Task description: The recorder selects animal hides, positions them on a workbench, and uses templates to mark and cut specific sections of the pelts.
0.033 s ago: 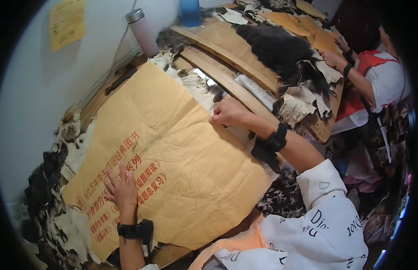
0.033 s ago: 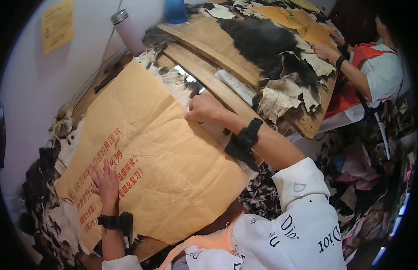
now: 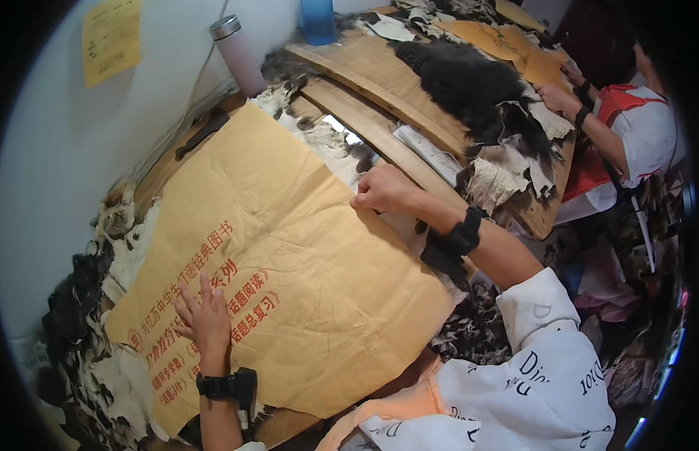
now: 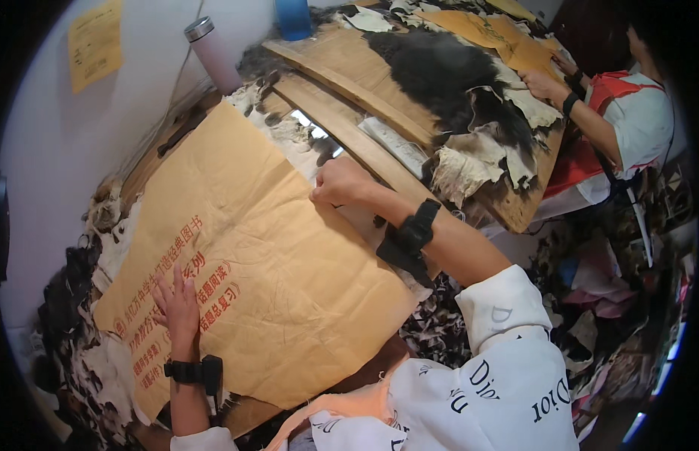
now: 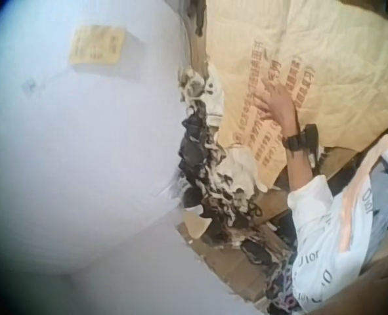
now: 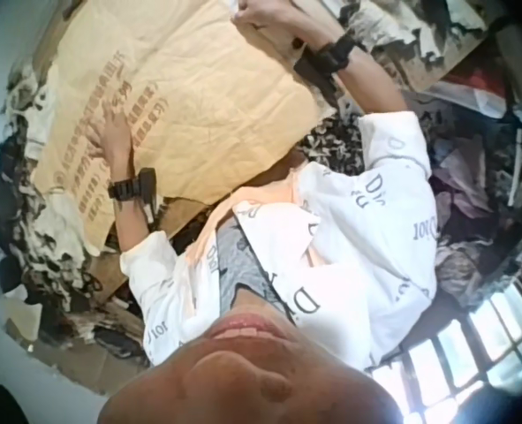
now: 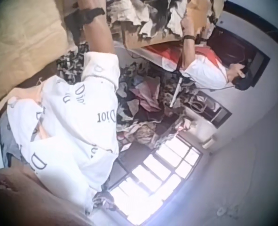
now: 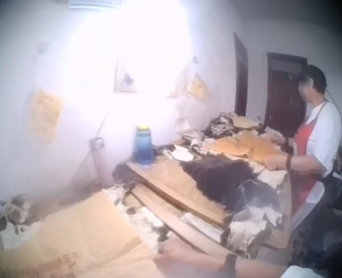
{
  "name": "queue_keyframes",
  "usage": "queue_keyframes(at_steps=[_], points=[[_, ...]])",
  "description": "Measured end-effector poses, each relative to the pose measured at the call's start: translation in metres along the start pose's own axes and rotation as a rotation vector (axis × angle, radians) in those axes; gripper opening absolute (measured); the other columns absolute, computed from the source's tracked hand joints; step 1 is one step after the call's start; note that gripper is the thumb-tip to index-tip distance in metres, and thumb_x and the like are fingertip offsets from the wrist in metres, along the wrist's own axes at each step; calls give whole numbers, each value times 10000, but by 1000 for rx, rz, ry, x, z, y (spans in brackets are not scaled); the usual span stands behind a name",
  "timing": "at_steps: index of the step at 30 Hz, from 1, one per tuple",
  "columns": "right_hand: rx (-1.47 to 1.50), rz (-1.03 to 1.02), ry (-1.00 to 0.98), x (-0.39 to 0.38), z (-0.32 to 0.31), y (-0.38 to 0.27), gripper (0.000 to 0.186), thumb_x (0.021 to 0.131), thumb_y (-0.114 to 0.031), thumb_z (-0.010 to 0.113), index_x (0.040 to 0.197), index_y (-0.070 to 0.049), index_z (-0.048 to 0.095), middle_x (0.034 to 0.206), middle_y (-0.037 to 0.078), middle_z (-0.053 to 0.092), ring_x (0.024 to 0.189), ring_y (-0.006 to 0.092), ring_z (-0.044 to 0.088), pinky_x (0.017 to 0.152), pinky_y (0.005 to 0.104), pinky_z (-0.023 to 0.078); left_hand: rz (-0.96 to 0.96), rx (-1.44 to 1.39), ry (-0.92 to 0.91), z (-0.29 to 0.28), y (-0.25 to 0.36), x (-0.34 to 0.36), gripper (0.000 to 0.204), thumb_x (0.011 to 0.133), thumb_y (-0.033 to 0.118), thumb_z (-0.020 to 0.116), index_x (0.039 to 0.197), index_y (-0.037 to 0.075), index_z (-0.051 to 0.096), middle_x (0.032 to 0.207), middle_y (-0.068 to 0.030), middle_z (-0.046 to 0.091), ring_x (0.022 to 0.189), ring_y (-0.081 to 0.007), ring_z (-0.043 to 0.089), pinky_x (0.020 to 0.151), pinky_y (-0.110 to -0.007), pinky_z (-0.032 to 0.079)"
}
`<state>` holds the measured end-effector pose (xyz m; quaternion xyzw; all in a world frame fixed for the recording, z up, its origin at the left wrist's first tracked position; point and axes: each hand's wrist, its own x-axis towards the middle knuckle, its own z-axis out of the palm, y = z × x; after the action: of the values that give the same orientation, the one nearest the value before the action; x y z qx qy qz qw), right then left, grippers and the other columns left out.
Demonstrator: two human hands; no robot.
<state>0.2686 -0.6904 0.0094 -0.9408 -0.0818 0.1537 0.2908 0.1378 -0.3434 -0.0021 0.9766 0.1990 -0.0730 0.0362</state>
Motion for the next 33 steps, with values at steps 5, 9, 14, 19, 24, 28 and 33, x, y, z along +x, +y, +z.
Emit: queue_keyframes(at_steps=[5,9,14,19,24,28,33], points=[[-16,-10,-9,-4,-8,1,263,627,-292,639,655,-31,646,611,130,604,596,259,591,568,346,451,-1,22,2,-1,5,0,483,909,429,342,1372,316,261,1451,-164,99,1321,-402,50,929,-704,79],[-29,0,-50,-1,-13,2,271,631,-305,633,649,-35,646,620,128,608,611,268,591,579,351,456,-7,43,23,1,9,-3,520,909,423,346,1382,228,253,1442,-179,114,1316,-407,68,924,-704,101],[-352,-13,-160,2,-39,-18,271,680,-348,639,751,-88,670,724,131,628,731,288,603,644,385,465,4,59,123,11,5,-6,593,900,422,359,1364,69,249,1427,-218,123,1310,-416,79,930,-691,115],[-299,-385,-2,65,-89,-116,224,774,-277,566,799,-74,657,731,117,634,757,284,614,664,392,475,-35,92,138,16,0,-6,623,892,424,371,1357,28,245,1419,-246,120,1306,-427,86,930,-687,119],[-454,-636,122,184,-44,-177,192,787,-239,566,780,-64,642,666,112,626,652,275,616,617,384,480,39,42,108,0,7,-9,620,887,396,380,1363,27,230,1424,-247,106,1306,-432,82,959,-664,68],[-447,-677,127,292,31,-173,220,772,-254,578,898,-83,635,858,145,625,826,320,590,727,408,467,54,2,75,-3,6,-6,649,865,395,405,1348,-7,243,1414,-272,103,1287,-467,91,948,-672,66],[-413,-767,427,350,88,-167,452,764,-277,607,1172,-100,525,1081,182,548,1025,348,511,876,418,409,72,-55,44,-6,-2,-6,668,853,400,422,1334,-34,258,1398,-304,104,1281,-486,80,934,-682,18]])
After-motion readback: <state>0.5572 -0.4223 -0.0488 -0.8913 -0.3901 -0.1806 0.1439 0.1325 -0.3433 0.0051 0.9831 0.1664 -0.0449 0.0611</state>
